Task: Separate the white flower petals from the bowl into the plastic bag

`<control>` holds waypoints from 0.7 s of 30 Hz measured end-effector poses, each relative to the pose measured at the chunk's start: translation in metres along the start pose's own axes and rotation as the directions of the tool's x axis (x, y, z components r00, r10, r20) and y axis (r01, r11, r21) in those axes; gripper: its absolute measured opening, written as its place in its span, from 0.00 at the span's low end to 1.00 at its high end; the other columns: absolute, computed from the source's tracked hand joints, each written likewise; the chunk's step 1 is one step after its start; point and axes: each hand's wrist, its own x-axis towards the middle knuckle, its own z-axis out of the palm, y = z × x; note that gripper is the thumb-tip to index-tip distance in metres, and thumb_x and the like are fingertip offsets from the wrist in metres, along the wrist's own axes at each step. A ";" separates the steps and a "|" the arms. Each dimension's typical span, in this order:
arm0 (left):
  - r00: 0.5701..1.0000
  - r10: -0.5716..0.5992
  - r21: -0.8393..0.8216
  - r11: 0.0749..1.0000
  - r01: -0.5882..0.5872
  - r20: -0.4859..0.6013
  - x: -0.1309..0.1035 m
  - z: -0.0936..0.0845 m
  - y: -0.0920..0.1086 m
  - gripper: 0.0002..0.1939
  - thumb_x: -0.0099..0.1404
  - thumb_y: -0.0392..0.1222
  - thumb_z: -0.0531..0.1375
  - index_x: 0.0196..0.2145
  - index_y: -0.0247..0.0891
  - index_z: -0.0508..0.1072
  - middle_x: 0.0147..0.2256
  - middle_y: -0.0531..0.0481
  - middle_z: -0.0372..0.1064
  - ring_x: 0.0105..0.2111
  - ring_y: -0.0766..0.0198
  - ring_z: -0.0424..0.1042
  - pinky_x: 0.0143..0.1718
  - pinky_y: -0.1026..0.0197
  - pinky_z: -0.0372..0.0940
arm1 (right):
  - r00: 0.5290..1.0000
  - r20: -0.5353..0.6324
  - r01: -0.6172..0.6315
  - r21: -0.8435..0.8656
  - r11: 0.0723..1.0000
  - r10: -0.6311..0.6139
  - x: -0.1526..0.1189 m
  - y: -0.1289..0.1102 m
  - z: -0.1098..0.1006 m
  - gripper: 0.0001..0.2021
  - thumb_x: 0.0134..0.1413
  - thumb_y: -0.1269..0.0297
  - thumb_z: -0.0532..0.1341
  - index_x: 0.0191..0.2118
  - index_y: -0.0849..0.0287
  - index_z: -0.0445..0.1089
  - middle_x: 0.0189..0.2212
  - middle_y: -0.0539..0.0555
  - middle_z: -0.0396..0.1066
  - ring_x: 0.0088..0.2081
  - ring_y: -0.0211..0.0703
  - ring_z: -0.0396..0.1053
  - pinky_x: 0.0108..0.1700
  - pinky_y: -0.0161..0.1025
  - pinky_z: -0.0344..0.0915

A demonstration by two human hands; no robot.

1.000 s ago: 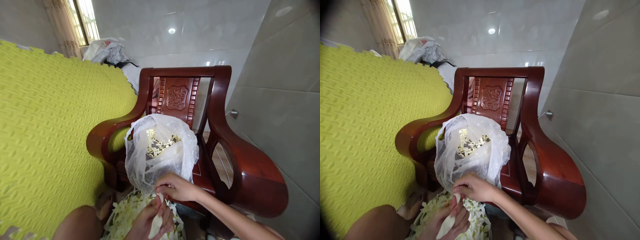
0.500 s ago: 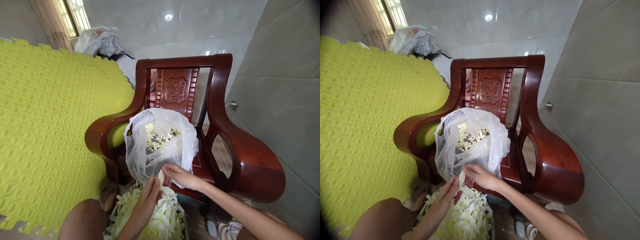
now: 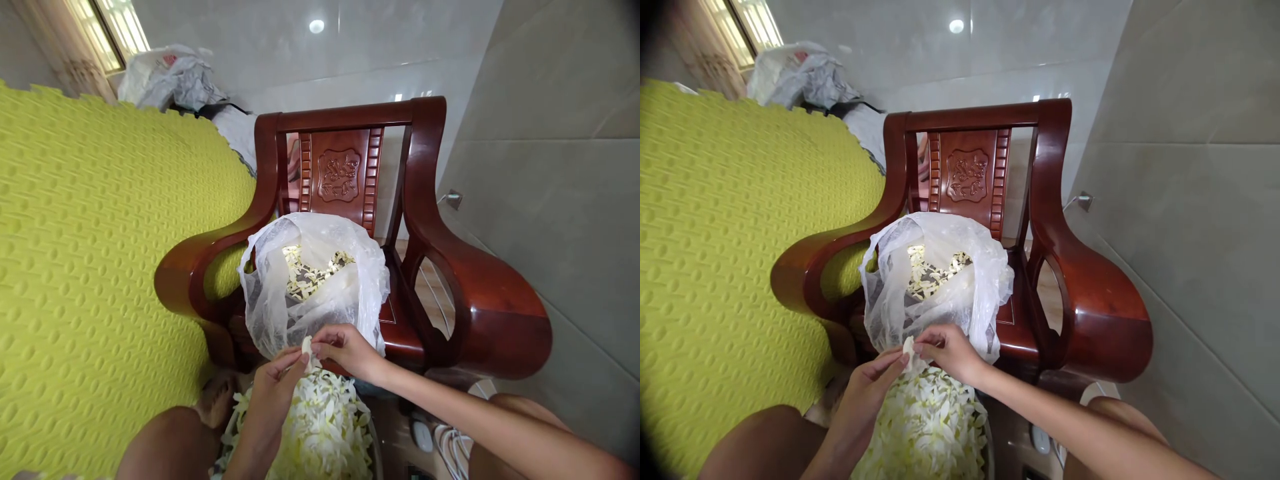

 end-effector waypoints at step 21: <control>0.949 0.231 0.154 0.967 -0.201 -0.213 -0.002 -0.006 0.004 0.12 0.49 0.50 0.70 0.27 0.39 0.81 0.31 0.48 0.76 0.35 0.57 0.72 0.39 0.60 0.66 | 0.994 -0.016 -0.101 0.212 0.972 0.106 -0.003 -0.018 0.011 0.21 0.41 0.47 0.71 0.28 0.63 0.73 0.26 0.50 0.72 0.30 0.37 0.69 0.37 0.38 0.66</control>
